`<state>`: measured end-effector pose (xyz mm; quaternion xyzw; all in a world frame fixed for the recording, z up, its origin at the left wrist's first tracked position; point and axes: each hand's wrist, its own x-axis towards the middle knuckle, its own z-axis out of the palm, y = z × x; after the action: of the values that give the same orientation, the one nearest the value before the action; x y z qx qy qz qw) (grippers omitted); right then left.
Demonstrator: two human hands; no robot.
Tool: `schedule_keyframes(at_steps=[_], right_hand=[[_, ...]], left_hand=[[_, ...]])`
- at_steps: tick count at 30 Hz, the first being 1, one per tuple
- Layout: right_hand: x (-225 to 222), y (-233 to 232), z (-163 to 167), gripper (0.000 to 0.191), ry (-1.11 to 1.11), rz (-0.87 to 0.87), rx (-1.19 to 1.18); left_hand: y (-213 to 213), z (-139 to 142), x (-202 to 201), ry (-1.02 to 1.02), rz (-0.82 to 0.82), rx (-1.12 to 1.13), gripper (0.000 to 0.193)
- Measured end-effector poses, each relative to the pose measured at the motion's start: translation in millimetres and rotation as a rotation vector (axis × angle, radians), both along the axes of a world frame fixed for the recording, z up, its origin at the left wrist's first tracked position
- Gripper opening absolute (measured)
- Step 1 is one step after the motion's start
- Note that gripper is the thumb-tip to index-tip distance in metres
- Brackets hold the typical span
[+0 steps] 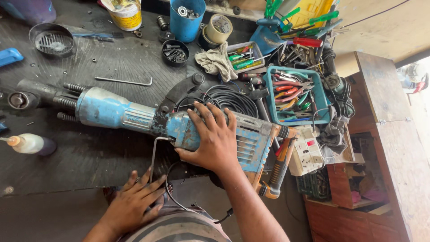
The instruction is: The person works on a blue demolition hammer lying on a cluttered workbench, using hex keys to loosen and tighten bolts on the tool's housing. They reposition the tool, adjust its side handle, and continue turning the hex keys on different fasteners.
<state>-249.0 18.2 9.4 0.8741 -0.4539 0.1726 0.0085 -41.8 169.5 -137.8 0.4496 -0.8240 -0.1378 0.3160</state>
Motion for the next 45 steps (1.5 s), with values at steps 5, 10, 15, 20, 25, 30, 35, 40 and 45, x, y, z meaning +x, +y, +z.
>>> schedule_keyframes(at_steps=[5, 10, 15, 20, 25, 30, 35, 40, 45], right_hand=[[-3.5, 1.5, 0.6, 0.095, -0.004, 0.007, 0.014], [-2.4, 5.1, 2.6, 0.094, -0.001, 0.003, -0.015], [-0.4, 2.9, 4.1, 0.094, -0.002, 0.002, -0.021], [-0.6, 2.0, 3.4, 0.095, -0.007, 0.010, -0.026], [-1.3, 2.1, 4.2, 0.094, -0.017, 0.013, -0.030], [-0.4, 2.1, 6.4, 0.095, -0.024, 0.013, -0.025], [0.1, 3.4, 7.4, 0.094, -0.024, 0.009, -0.022], [-1.8, 2.1, 2.5, 0.095, -0.042, 0.009, -0.019], [-4.5, 15.2, -15.2, 0.086, -0.090, 0.010, -0.058]], left_hand=[[-3.7, 18.1, 2.6, 0.184, 0.175, 0.004, 0.019], [-49.5, 31.1, -12.2, 0.660, 0.552, 0.299, 0.040], [-81.0, 26.6, -23.3, 0.980, 0.515, 0.757, 0.028], [-66.0, 52.5, -13.9, 0.607, 0.623, 0.565, 0.026], [-42.8, 108.6, 3.5, 0.238, 0.378, 0.142, 0.034], [-34.4, 140.5, 23.5, 0.383, 0.183, 0.043, 0.025], [-36.7, 136.4, 31.0, 1.597, 0.010, 0.377, 0.038], [-49.5, 109.2, 9.8, 1.852, 0.033, 0.677, 0.052], [-44.3, 84.3, -19.0, 1.727, 0.166, 0.962, 0.050]])
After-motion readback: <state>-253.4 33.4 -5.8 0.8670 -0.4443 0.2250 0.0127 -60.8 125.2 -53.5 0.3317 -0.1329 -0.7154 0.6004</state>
